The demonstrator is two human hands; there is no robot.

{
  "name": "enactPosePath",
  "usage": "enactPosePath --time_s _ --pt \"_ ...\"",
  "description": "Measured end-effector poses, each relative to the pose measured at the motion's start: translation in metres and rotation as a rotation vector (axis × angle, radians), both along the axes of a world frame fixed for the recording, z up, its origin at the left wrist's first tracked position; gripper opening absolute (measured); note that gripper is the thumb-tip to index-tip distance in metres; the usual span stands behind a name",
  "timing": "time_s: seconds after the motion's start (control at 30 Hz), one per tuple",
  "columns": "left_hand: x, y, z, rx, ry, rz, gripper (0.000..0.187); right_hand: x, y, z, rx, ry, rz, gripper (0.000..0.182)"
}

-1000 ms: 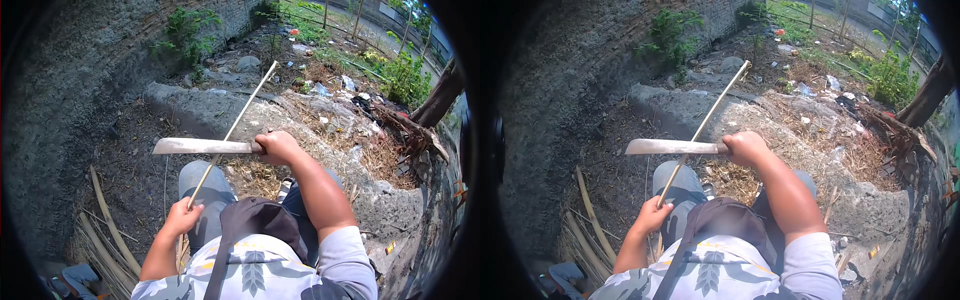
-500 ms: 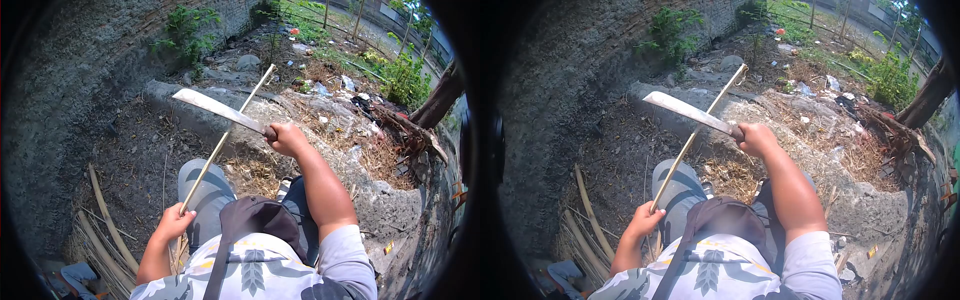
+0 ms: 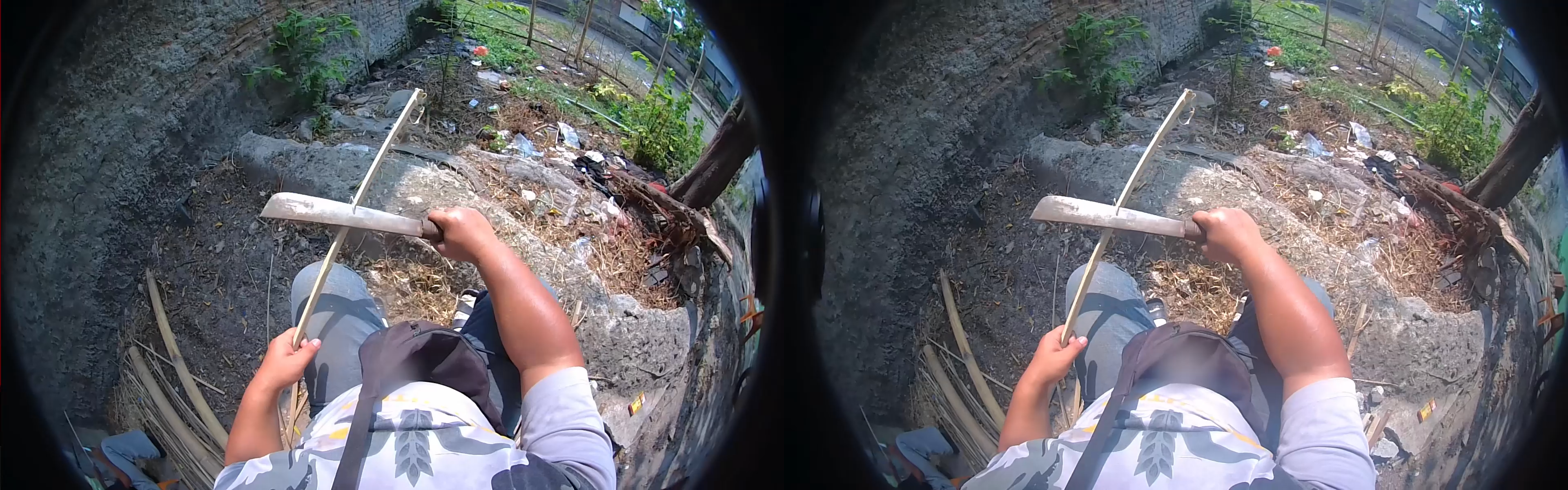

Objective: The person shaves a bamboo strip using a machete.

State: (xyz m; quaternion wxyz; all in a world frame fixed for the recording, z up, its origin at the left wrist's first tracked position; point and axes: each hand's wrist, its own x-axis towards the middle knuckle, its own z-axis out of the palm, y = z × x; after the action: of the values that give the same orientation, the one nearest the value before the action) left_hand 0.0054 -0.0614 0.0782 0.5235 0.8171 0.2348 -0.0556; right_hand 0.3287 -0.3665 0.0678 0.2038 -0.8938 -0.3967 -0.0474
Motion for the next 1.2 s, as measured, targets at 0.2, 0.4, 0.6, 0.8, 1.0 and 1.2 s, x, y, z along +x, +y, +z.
enactPosePath --time_s 0.2,0.4,0.6,0.8,1.0,1.2 --pt "0.009 -0.015 0.007 0.079 0.043 -0.006 0.033 -0.027 0.017 0.028 -0.171 0.071 0.14 0.023" --pt "0.01 -0.012 0.026 0.152 0.059 -0.054 0.035 -0.011 0.006 0.022 -0.144 0.145 0.11 0.023" --pt "0.019 -0.021 0.013 0.102 0.002 -0.044 0.03 -0.014 0.0 0.023 -0.085 -0.008 0.08 0.021" --pt "0.032 -0.029 0.004 0.124 0.002 -0.036 0.034 -0.03 0.018 0.021 -0.103 0.017 0.173 0.02" --pt "0.02 -0.014 0.025 0.27 0.038 -0.074 0.036 0.013 -0.01 0.006 -0.012 0.151 -0.065 0.022" --pt "0.0 -0.013 0.014 0.24 0.048 -0.054 0.037 0.026 -0.02 -0.003 0.139 0.36 -0.268 0.031"
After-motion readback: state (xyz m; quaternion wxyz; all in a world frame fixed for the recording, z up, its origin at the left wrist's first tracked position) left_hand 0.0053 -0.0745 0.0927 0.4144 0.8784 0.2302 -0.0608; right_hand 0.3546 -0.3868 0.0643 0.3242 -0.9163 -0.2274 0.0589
